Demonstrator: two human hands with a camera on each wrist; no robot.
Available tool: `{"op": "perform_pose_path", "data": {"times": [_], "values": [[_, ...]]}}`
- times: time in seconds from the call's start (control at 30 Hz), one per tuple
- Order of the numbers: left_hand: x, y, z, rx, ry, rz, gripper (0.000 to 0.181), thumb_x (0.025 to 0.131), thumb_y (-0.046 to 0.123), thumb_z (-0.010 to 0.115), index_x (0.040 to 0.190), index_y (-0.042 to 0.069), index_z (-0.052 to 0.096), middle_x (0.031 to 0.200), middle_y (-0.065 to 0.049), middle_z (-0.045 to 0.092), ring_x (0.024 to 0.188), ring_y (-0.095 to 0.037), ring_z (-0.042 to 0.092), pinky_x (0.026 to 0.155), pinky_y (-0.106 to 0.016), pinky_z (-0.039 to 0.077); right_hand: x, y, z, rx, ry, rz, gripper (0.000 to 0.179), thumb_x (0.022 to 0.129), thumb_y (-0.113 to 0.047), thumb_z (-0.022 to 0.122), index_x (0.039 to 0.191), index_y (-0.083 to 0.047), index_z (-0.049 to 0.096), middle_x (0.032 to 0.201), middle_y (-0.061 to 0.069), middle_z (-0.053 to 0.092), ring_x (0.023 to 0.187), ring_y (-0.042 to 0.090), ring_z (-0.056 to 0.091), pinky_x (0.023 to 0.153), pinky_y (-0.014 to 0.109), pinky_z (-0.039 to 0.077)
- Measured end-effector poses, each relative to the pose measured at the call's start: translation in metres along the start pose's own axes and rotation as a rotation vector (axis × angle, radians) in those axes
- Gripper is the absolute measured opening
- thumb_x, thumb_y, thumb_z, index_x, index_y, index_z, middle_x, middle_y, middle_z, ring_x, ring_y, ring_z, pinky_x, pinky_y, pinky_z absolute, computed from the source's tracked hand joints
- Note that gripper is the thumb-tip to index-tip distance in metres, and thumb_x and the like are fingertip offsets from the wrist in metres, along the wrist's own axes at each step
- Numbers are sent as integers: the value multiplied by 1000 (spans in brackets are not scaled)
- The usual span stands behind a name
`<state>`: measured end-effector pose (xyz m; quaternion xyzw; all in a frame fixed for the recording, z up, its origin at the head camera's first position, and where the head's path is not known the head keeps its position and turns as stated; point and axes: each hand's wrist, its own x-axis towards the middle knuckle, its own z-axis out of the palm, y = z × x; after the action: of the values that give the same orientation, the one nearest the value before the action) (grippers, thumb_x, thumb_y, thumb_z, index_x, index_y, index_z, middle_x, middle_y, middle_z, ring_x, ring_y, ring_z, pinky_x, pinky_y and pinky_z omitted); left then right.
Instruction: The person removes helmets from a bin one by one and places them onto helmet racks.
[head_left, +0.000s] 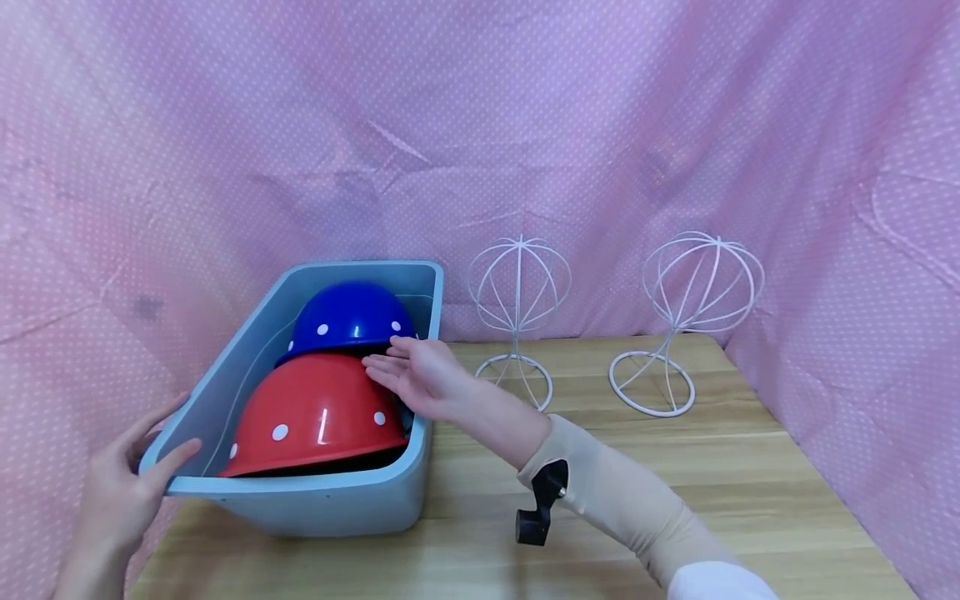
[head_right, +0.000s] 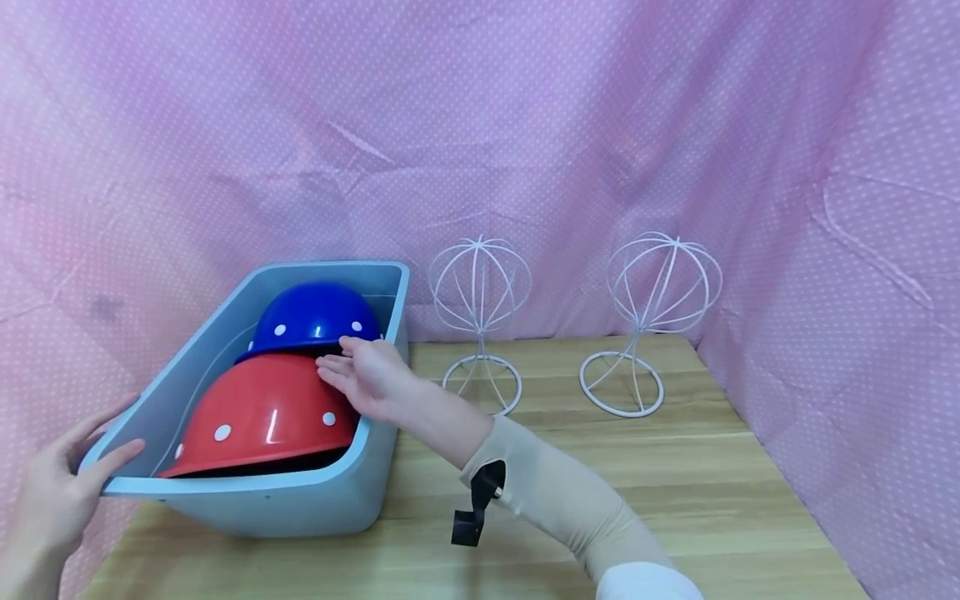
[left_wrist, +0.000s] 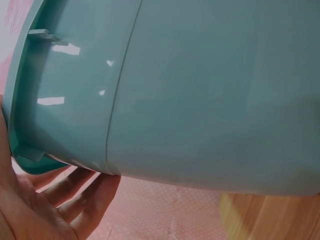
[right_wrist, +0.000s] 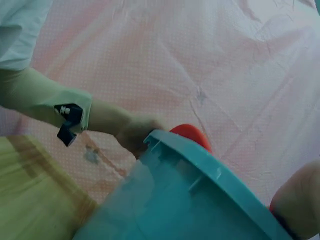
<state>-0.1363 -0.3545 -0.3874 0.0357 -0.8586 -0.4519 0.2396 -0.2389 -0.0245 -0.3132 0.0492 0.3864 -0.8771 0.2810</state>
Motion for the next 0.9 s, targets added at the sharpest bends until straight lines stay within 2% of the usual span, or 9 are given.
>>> {"op": "perform_pose_path", "data": {"times": [0.07, 0.3, 0.53, 0.7, 0.9], "values": [[0, 0, 1, -6, 5, 6, 65, 93, -2, 75, 153, 15, 59, 96, 41, 62, 74, 16, 65, 60, -10, 52, 2, 1, 3, 13, 23, -23, 62, 114, -13, 41, 167, 7, 13, 169, 31, 31, 160, 44, 31, 129, 46, 30], [0, -1, 3, -16, 7, 22, 64, 93, -4, 74, 153, 14, 59, 97, 41, 62, 75, 17, 66, 59, -10, 52, 10, 10, 17, -38, 92, -93, 70, 112, -7, 45, 168, 6, 5, 174, 30, 20, 163, 46, 21, 130, 49, 26], [1, -1, 4, -27, 32, 22, 64, 92, -6, 73, 152, 11, 60, 96, 40, 64, 77, 17, 66, 61, -9, 52, 28, 6, 31, 62, 157, -88, 67, 112, -7, 47, 169, 1, 13, 170, 29, 31, 157, 49, 35, 125, 50, 35], [2, 0, 4, -37, 47, 34, 63, 92, -8, 72, 151, 9, 60, 96, 39, 65, 78, 18, 66, 62, -9, 52, 47, 6, 30, 121, 195, -89, 65, 113, -6, 45, 169, 0, 14, 167, 32, 34, 155, 50, 38, 122, 51, 39], [2, -3, 5, -35, 58, 36, 62, 91, -9, 72, 150, 9, 62, 95, 39, 65, 77, 18, 66, 63, -8, 51, 63, 7, 27, 85, 258, -123, 60, 112, -4, 45, 167, 4, 22, 161, 35, 43, 147, 51, 49, 114, 53, 47]]}}
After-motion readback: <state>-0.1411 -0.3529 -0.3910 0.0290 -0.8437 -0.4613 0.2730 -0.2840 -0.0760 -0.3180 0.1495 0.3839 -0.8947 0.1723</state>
